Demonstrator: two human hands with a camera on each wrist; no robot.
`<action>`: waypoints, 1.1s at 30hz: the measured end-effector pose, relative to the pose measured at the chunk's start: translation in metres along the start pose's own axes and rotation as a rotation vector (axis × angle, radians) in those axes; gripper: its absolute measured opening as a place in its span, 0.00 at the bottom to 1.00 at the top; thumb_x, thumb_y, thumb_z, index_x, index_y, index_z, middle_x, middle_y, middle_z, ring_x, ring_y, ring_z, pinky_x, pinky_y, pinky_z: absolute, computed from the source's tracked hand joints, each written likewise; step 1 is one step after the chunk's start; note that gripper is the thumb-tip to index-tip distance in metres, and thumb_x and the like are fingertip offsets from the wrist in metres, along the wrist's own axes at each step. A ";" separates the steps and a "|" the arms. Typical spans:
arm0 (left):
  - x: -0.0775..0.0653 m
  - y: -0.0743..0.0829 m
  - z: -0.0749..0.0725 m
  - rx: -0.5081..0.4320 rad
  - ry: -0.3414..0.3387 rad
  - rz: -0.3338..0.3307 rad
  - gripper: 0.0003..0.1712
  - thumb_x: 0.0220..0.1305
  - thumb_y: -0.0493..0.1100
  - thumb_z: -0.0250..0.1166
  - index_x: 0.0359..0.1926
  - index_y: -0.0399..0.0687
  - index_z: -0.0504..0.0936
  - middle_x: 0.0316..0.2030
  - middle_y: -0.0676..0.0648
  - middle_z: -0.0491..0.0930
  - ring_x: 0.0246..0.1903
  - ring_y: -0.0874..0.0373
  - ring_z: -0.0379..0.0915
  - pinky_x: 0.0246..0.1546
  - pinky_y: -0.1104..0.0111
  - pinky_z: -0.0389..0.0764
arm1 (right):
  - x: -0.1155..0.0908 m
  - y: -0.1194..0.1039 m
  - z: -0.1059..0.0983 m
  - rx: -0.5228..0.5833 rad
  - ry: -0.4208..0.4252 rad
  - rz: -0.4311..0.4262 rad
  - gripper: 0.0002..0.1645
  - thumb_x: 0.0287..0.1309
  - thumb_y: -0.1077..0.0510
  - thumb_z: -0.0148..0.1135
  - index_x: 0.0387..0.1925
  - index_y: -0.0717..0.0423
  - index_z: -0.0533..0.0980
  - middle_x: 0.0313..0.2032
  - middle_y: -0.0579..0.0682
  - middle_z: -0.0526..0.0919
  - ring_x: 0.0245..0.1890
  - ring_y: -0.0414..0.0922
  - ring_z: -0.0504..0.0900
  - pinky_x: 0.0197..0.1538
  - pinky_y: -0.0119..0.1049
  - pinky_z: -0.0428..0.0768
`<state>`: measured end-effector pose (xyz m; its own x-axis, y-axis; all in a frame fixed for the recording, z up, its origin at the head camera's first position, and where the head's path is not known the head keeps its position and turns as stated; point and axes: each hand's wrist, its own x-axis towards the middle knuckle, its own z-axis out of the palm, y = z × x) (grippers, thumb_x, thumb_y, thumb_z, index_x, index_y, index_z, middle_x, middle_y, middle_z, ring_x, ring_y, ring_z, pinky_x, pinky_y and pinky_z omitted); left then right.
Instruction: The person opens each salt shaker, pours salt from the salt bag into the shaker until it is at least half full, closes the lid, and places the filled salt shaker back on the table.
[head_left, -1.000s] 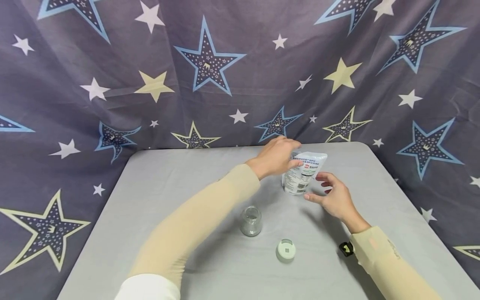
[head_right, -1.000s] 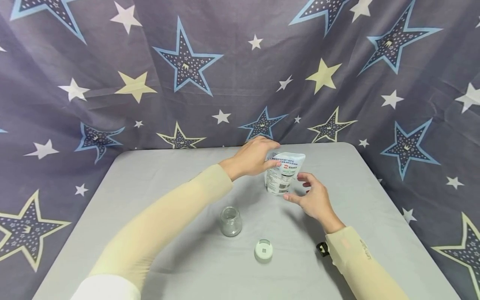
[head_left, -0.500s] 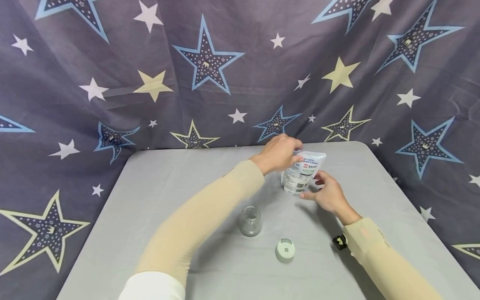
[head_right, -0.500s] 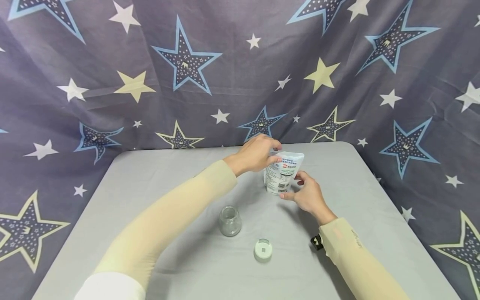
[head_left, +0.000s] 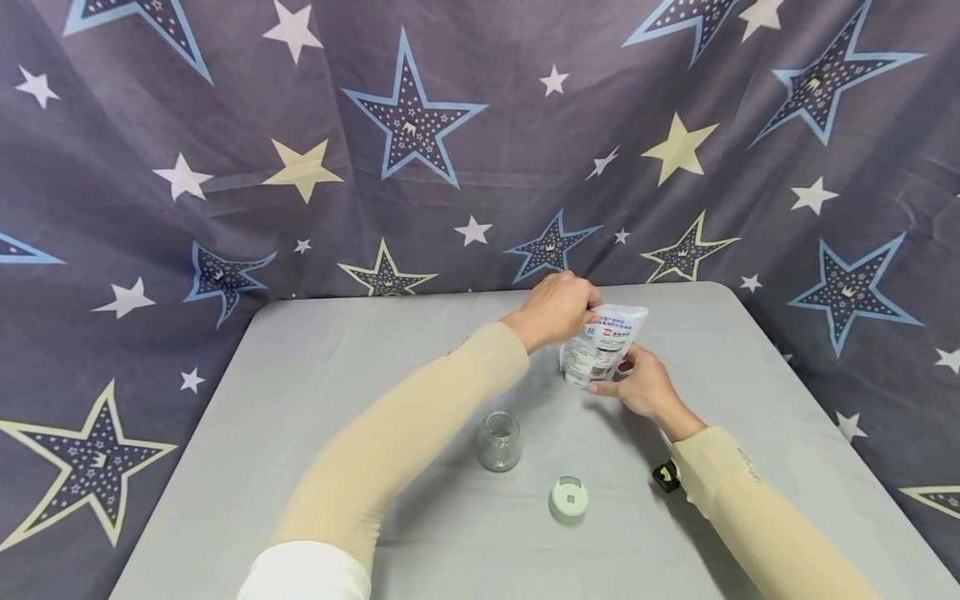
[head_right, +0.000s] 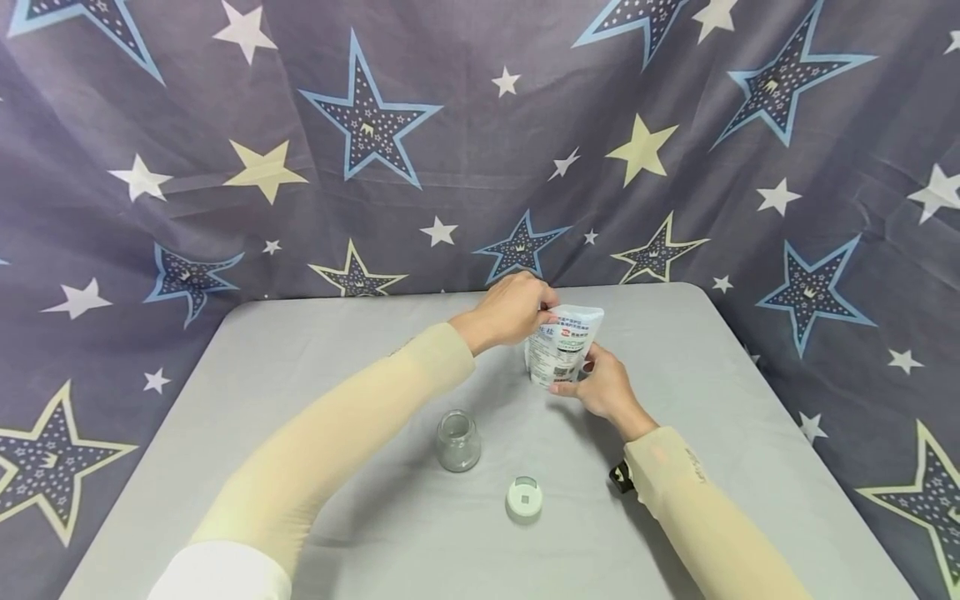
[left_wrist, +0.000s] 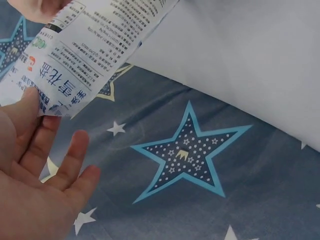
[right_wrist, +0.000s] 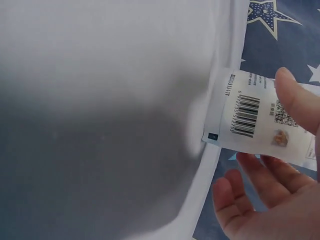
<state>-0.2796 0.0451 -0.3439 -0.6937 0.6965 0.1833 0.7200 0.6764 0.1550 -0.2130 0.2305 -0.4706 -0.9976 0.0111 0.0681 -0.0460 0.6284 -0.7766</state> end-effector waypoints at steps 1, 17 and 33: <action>-0.001 0.000 0.000 -0.001 0.004 -0.001 0.09 0.68 0.52 0.68 0.32 0.58 0.86 0.31 0.57 0.84 0.37 0.57 0.73 0.46 0.62 0.74 | 0.000 0.000 0.001 -0.004 -0.002 0.007 0.41 0.43 0.56 0.85 0.59 0.63 0.75 0.51 0.62 0.83 0.51 0.60 0.78 0.50 0.48 0.77; -0.009 0.002 -0.002 -0.020 0.045 0.045 0.09 0.67 0.52 0.69 0.29 0.59 0.87 0.30 0.59 0.85 0.34 0.58 0.75 0.44 0.63 0.75 | 0.007 0.000 0.013 -0.028 0.027 0.027 0.38 0.46 0.54 0.84 0.57 0.63 0.77 0.51 0.63 0.85 0.52 0.60 0.82 0.57 0.55 0.78; -0.029 -0.010 -0.008 -0.096 0.083 0.048 0.13 0.68 0.49 0.70 0.25 0.57 0.82 0.22 0.58 0.78 0.30 0.59 0.72 0.37 0.66 0.72 | -0.008 -0.001 0.003 0.072 -0.101 -0.102 0.35 0.50 0.55 0.81 0.59 0.61 0.78 0.53 0.60 0.85 0.59 0.61 0.80 0.64 0.61 0.71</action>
<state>-0.2664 0.0162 -0.3432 -0.6578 0.7024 0.2720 0.7532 0.6143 0.2353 -0.2054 0.2276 -0.4723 -0.9875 -0.1304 0.0885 -0.1473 0.5644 -0.8122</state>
